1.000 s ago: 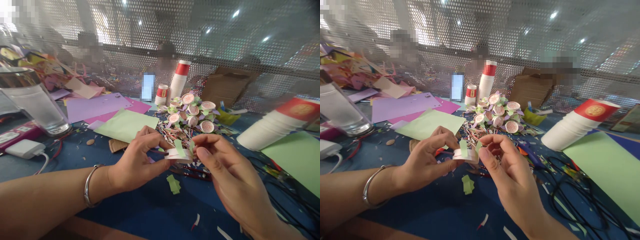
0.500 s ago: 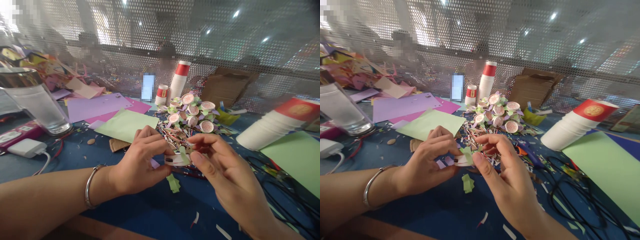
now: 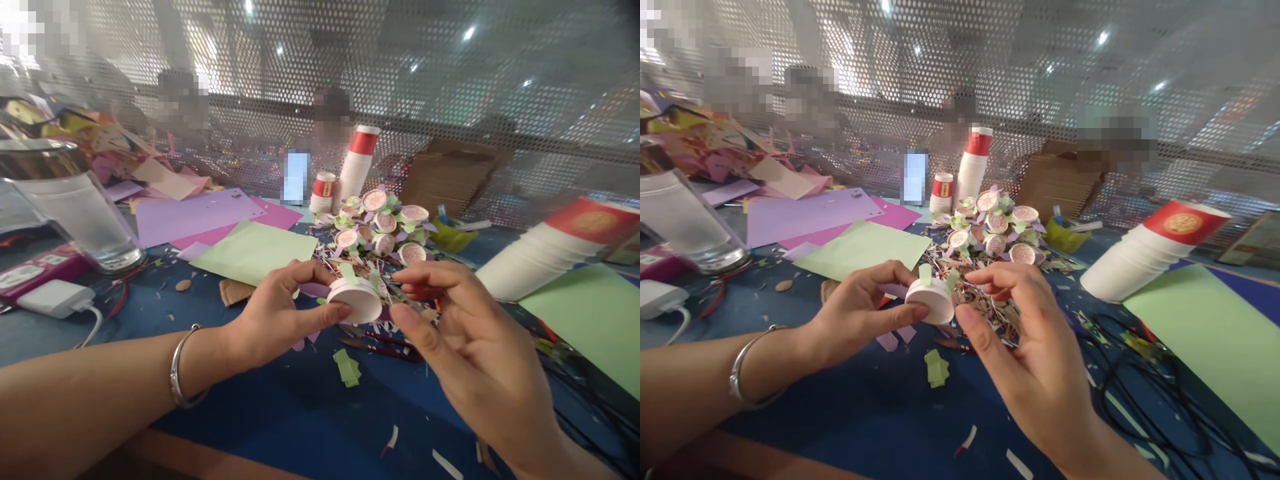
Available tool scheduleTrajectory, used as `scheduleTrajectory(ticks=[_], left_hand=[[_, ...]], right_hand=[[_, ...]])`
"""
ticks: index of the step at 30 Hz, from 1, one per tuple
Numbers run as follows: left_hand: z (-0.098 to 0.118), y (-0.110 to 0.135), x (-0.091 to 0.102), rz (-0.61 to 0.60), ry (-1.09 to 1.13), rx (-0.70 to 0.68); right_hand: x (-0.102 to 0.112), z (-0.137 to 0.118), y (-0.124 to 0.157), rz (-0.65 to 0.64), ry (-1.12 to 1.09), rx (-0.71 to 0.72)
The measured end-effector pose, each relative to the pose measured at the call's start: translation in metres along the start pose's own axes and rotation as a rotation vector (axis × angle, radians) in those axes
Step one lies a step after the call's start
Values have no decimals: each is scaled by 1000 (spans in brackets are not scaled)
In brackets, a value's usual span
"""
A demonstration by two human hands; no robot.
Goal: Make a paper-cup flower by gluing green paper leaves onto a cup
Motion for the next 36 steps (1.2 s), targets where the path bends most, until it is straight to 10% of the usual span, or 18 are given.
scheduleTrajectory(ticks=[6,36], left_hand=[[-4,4,-7,-88,157,193],[-7,-2,-4,29,477,396]], right_hand=[[-6,-10,3,-9,64,170],[0,14,-3,-105,17,-142]])
Point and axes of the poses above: each hand's wrist, its own y-axis away from the middle knuckle, its own x-axis out of the back of the hand, z = x × y, the point moved 5 cm from there along -y, towards the middle knuckle, and after that the axes turned 6 degrees about z, right-handed, at the moved point
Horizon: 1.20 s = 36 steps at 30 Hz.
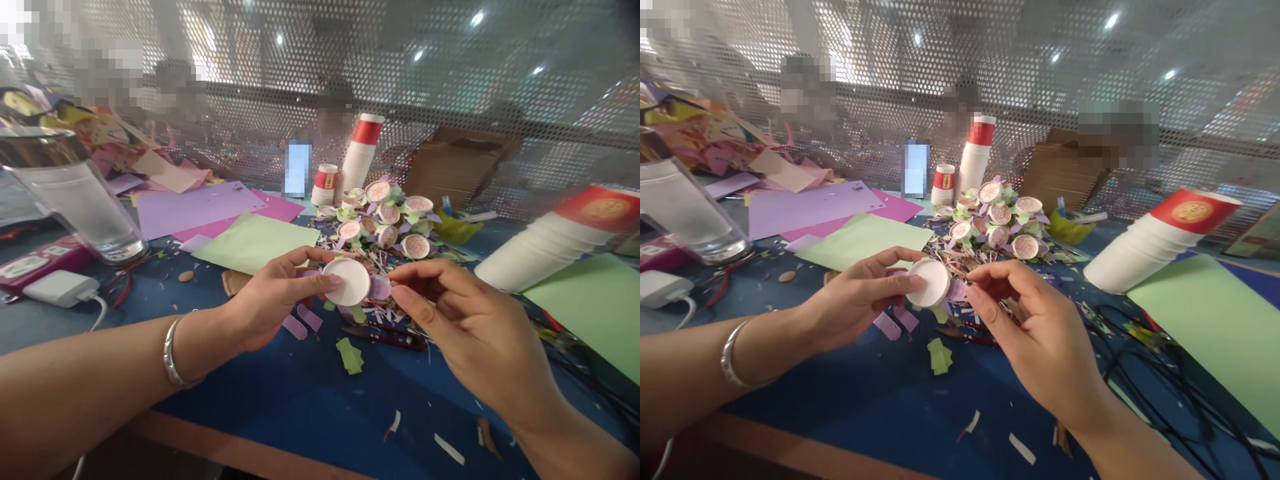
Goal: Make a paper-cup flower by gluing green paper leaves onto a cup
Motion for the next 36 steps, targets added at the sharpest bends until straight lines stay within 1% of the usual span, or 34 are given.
scheduleTrajectory(ticks=[5,8,11,13,15,18,20,22,23,25,27,29,30,31,34,36], left_hand=[[-3,0,5,80,6,64],[-4,-1,6,86,2,86],[-4,-3,7,78,2,88],[-3,-4,8,74,7,85],[-2,-5,9,78,9,78],[1,-6,11,101,-10,56],[3,-6,13,122,-35,26],[4,-7,14,144,-68,-16],[5,-7,15,150,-84,-43],[7,-7,15,146,-120,-101],[9,-6,14,123,-165,-169],[11,-4,12,88,-232,-237],[11,-3,11,68,-271,-265],[12,-2,10,47,-311,-289],[13,1,8,1,-414,-353],[14,3,9,-6,-471,-413]], right_hand=[[3,4,-7,-11,133,54],[8,12,-13,-20,192,62],[18,25,-20,1,278,66],[24,35,-24,-20,331,32],[26,45,-27,-111,390,-29],[21,52,-23,-328,435,-111],[16,50,-18,-451,415,-115],[16,45,-15,-494,411,-100],[20,43,-16,-475,434,-103],[34,45,-21,-352,525,-148],[54,53,-30,-188,626,-220],[69,67,-37,-122,670,-262],[75,75,-39,-111,685,-280],[78,84,-41,-130,685,-299],[79,109,-41,-244,644,-363],[79,121,-41,-272,645,-397]])
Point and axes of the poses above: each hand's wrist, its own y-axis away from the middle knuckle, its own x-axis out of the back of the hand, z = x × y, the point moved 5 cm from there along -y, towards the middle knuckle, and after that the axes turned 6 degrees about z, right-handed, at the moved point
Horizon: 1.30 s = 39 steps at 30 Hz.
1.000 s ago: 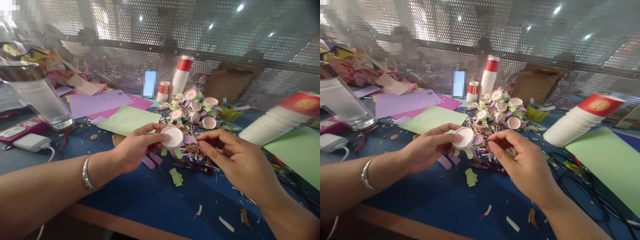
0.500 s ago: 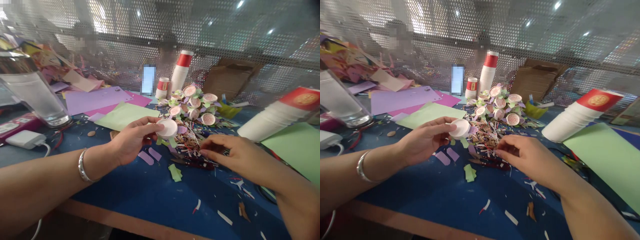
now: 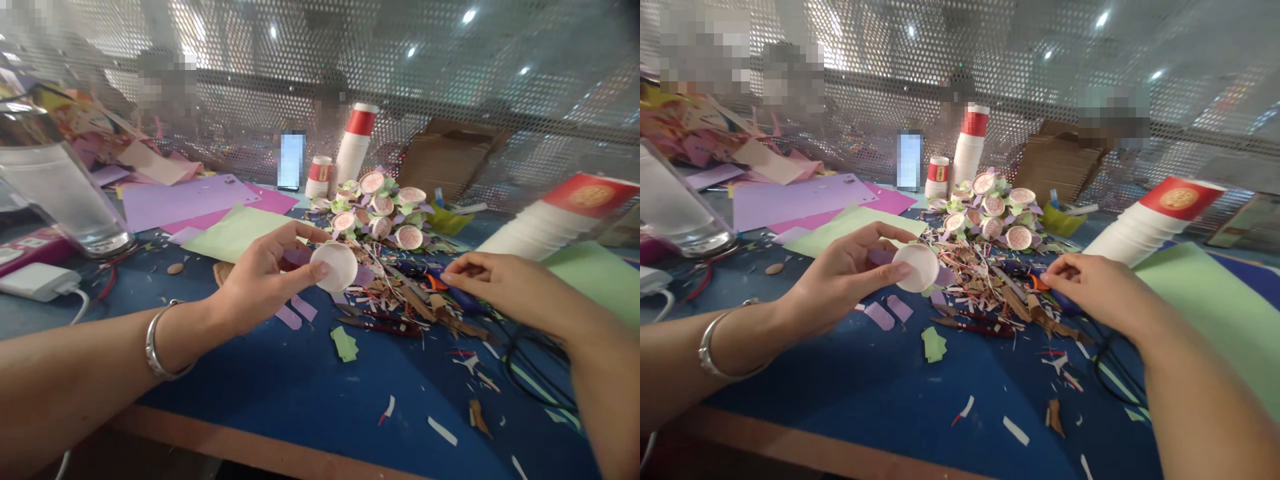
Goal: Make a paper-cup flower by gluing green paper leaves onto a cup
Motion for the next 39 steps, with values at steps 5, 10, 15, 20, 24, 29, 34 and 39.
scheduleTrajectory(ticks=[5,10,15,20,24,29,34,39], left_hand=[[8,2,3,37,-168,-165],[15,5,-1,2,-301,-234],[16,7,-3,-18,-316,-259],[14,6,-1,16,-314,-251],[16,4,2,61,-301,-263],[17,1,2,80,-265,-215],[14,-1,1,94,-227,-220],[8,-2,0,54,-185,-165]], right_hand=[[-9,15,-10,-45,-14,-69],[-13,23,-12,-103,-84,-101],[-17,28,-11,-118,-143,-151],[-22,29,-13,-102,-236,-214],[-19,25,-9,-88,-327,-275],[-4,3,5,-47,-561,-322],[5,-17,17,11,-721,-370],[0,-35,29,-85,-869,-392]])
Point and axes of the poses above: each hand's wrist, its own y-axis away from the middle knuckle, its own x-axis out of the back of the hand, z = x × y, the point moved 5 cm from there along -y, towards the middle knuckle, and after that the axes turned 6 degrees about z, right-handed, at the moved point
